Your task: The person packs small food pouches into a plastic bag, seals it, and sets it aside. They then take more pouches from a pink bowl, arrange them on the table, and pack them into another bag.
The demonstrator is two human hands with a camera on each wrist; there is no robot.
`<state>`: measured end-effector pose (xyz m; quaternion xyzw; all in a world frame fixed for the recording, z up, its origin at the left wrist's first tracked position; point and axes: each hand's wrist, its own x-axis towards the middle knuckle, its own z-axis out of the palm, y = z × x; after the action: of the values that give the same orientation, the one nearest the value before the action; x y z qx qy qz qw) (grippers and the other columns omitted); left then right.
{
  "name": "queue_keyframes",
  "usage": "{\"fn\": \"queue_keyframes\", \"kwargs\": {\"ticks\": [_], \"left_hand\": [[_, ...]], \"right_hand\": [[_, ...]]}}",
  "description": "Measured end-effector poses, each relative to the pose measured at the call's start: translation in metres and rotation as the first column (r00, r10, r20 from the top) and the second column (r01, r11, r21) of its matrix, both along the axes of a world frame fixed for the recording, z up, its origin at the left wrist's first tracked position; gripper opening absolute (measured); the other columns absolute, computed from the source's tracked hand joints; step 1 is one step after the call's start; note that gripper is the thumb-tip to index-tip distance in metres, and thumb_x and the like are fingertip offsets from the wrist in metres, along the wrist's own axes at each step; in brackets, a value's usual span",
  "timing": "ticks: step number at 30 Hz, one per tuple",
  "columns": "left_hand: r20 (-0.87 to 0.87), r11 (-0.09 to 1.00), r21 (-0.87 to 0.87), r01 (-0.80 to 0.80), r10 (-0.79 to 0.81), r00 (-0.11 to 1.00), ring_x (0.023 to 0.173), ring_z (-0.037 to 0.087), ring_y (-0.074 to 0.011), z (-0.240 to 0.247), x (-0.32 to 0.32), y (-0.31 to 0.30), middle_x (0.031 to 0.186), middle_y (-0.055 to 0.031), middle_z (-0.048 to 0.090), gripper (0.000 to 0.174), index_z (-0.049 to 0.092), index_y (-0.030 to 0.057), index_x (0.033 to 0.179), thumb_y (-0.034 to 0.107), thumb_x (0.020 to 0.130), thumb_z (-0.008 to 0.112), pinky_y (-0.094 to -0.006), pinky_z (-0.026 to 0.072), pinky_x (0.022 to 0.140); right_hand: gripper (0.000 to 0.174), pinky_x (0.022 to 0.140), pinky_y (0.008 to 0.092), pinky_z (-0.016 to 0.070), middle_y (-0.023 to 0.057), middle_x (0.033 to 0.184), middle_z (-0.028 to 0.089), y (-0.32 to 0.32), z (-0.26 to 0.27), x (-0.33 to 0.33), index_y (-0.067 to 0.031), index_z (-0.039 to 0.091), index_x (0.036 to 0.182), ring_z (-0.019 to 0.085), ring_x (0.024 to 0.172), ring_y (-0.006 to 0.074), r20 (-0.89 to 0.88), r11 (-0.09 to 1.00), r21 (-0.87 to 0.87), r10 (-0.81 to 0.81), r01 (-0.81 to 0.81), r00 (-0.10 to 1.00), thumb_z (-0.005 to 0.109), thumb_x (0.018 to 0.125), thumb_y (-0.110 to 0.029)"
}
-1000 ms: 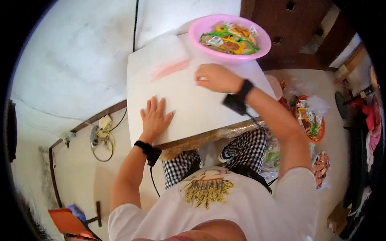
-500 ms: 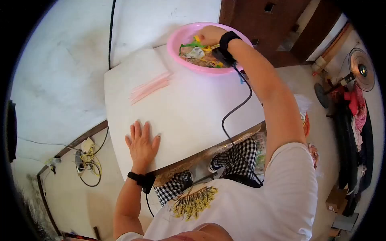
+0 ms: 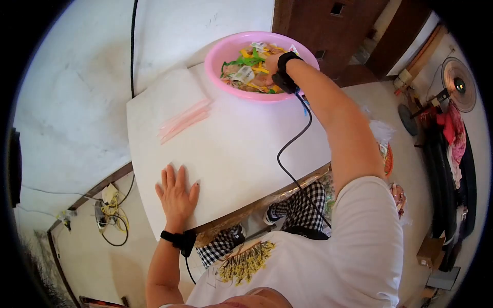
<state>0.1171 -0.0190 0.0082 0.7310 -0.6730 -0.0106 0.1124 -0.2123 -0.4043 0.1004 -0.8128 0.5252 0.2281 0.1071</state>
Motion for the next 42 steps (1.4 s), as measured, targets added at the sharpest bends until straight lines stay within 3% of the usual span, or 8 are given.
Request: {"fn": "queue_keyframes", "kwargs": {"ticks": [6, 14, 18, 20, 22, 24, 33, 42], "left_hand": [[0.002, 1.0, -0.008, 0.004, -0.004, 1.0, 0.14, 0.025, -0.0373, 0.0, -0.001, 0.001, 0.15, -0.0199, 0.031, 0.062, 0.045, 0.0126, 0.139, 0.043, 0.086, 0.057, -0.061, 0.0186, 0.107], [0.008, 0.999, -0.032, -0.001, 0.002, 1.0, 0.139, 0.027, -0.0365, 0.001, -0.003, 0.002, 0.148, -0.0193, 0.034, 0.061, 0.046, 0.0101, 0.137, 0.04, 0.086, 0.058, -0.0614, 0.0211, 0.106], [-0.041, 0.997, -0.081, -0.013, 0.01, 0.999, 0.137, 0.03, -0.0343, -0.012, 0.003, 0.0, 0.145, -0.0175, 0.038, 0.063, 0.04, 0.0062, 0.14, 0.037, 0.087, 0.056, -0.0605, 0.0212, 0.107], [-0.093, 0.995, -0.098, -0.033, 0.023, 0.995, 0.137, 0.031, -0.0328, -0.019, 0.008, -0.001, 0.145, -0.0166, 0.039, 0.063, 0.036, 0.0043, 0.141, 0.034, 0.088, 0.053, -0.0592, 0.0202, 0.108], [-0.153, 0.994, -0.094, -0.052, 0.038, 0.988, 0.137, 0.032, -0.0313, -0.022, 0.011, -0.001, 0.145, -0.0163, 0.039, 0.062, 0.032, 0.0025, 0.143, 0.03, 0.09, 0.05, -0.0576, 0.0186, 0.109], [-0.217, 0.989, -0.14, -0.046, 0.015, 0.976, 0.137, 0.032, -0.0315, -0.033, 0.019, -0.001, 0.144, -0.0162, 0.04, 0.062, 0.031, 0.0028, 0.143, 0.03, 0.09, 0.048, -0.0572, 0.0186, 0.109], [-0.017, 0.947, -0.251, 0.201, -0.212, 0.977, 0.138, 0.032, -0.0325, -0.02, 0.006, 0.005, 0.148, -0.0168, 0.037, 0.065, 0.036, 0.0113, 0.144, 0.04, 0.088, 0.053, -0.06, 0.0186, 0.108], [-0.055, 0.951, 0.022, 0.308, -0.306, 0.95, 0.139, 0.03, -0.0329, 0.009, -0.005, 0.001, 0.149, -0.0148, 0.035, 0.062, 0.051, 0.0121, 0.135, 0.036, 0.079, 0.062, -0.0579, 0.0192, 0.108]], "right_hand": [[0.049, 0.066, 0.0325, 0.0512, 0.0107, 0.081, 0.067, 0.043, 0.045, 0.002, -0.002, 0.067, 0.103, 0.064, 0.07, 0.0197, 0.368, 0.966, -0.247, 0.165, -0.075, 0.915, 0.078, 0.069, -0.034], [0.033, 0.069, 0.0276, 0.0499, 0.0046, 0.082, 0.062, 0.118, 0.11, 0.036, -0.0004, 0.062, 0.104, 0.058, 0.073, 0.0134, 0.929, 0.958, -0.266, 0.224, 0.108, 0.295, 0.072, 0.077, -0.016], [0.033, 0.071, 0.0312, 0.0492, 0.0083, 0.095, 0.062, 0.155, 0.063, 0.07, -0.0033, 0.058, 0.112, 0.06, 0.081, 0.0195, 0.796, 0.892, -0.383, 0.451, -0.241, 0.403, 0.066, 0.08, -0.011], [0.037, 0.077, 0.035, 0.0496, 0.0141, 0.097, 0.063, 0.179, 0.046, 0.089, -0.0064, 0.057, 0.116, 0.061, 0.087, 0.0251, 0.769, 0.889, -0.145, 0.377, -0.434, 0.516, 0.059, 0.079, -0.007], [0.042, 0.082, 0.0384, 0.0487, 0.0147, 0.1, 0.064, 0.172, -0.015, 0.112, -0.0087, 0.056, 0.12, 0.062, 0.094, 0.0267, 0.74, 0.794, -0.247, 0.524, -0.556, 0.421, 0.053, 0.079, -0.002], [0.045, 0.088, 0.0407, 0.0463, 0.0166, 0.106, 0.063, 0.204, 0.002, 0.138, -0.0099, 0.056, 0.121, 0.06, 0.104, 0.0294, 0.649, 0.907, 0.175, 0.186, -0.383, 0.738, 0.051, 0.078, -0.001], [0.035, 0.094, 0.0404, 0.0438, 0.0163, 0.113, 0.058, 0.174, -0.008, 0.155, -0.0051, 0.058, 0.117, 0.055, 0.108, 0.033, 0.733, 0.838, -0.47, 0.546, -0.278, 0.406, 0.057, 0.083, -0.012], [0.025, 0.074, 0.0389, 0.0509, 0.0171, 0.088, 0.068, 0.003, 0.028, -0.006, -0.0025, 0.065, 0.098, 0.065, 0.083, 0.0322, 0.61, 0.778, -0.602, 0.3, 0.182, 0.733, 0.061, 0.081, -0.02]]}}
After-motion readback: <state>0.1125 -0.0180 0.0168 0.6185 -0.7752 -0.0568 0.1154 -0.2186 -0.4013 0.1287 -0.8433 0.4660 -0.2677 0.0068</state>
